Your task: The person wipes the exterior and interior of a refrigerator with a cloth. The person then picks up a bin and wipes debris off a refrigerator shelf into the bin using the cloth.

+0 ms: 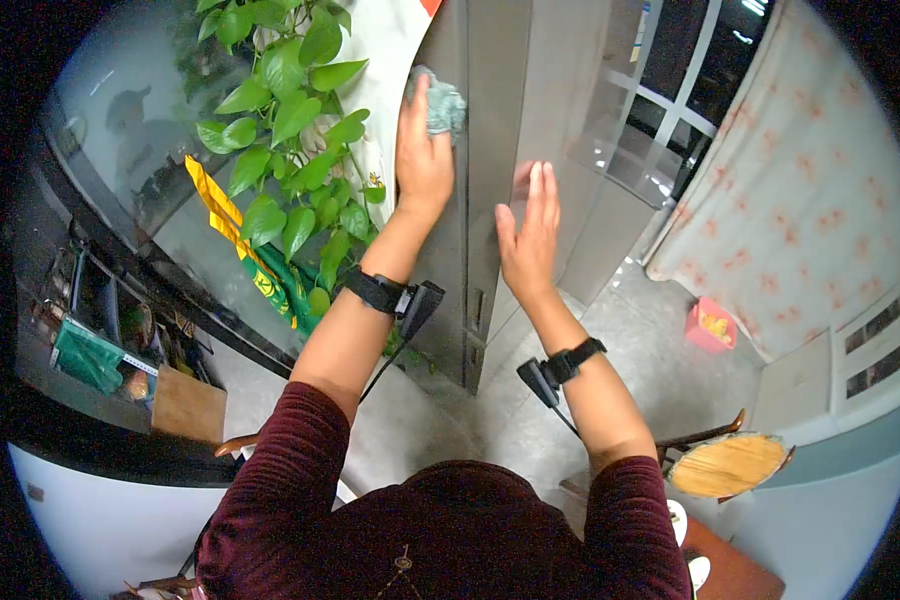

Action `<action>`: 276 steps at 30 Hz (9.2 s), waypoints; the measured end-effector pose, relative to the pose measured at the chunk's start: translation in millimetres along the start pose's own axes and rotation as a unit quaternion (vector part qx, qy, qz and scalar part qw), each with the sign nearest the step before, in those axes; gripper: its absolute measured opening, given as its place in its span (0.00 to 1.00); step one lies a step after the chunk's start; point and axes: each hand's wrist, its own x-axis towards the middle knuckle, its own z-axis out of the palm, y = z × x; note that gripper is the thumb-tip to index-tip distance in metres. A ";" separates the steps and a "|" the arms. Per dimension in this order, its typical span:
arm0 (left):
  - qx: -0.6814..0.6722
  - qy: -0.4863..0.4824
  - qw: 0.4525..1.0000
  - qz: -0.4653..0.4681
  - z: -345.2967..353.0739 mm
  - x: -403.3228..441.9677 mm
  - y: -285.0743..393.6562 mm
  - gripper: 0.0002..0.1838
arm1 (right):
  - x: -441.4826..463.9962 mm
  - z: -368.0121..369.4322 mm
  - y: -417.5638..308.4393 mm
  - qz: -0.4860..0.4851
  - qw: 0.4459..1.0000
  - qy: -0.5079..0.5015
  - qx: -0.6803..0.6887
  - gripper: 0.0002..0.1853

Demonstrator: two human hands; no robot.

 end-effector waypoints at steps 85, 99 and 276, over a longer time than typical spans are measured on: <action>0.029 -0.097 0.990 0.097 1.9 -75.2 4.8 0.28 | -12.6 25.6 23.3 -0.045 0.997 0.012 -0.057 0.40; 0.098 -0.157 0.981 0.061 -3.5 -116.4 -10.2 0.28 | 179.8 -42.4 -71.1 -0.231 0.941 0.223 -0.103 0.36; -0.381 -0.159 0.713 -0.566 260.0 -224.2 -26.7 0.17 | -94.5 -155.4 218.4 -0.189 0.945 -0.257 -0.070 0.30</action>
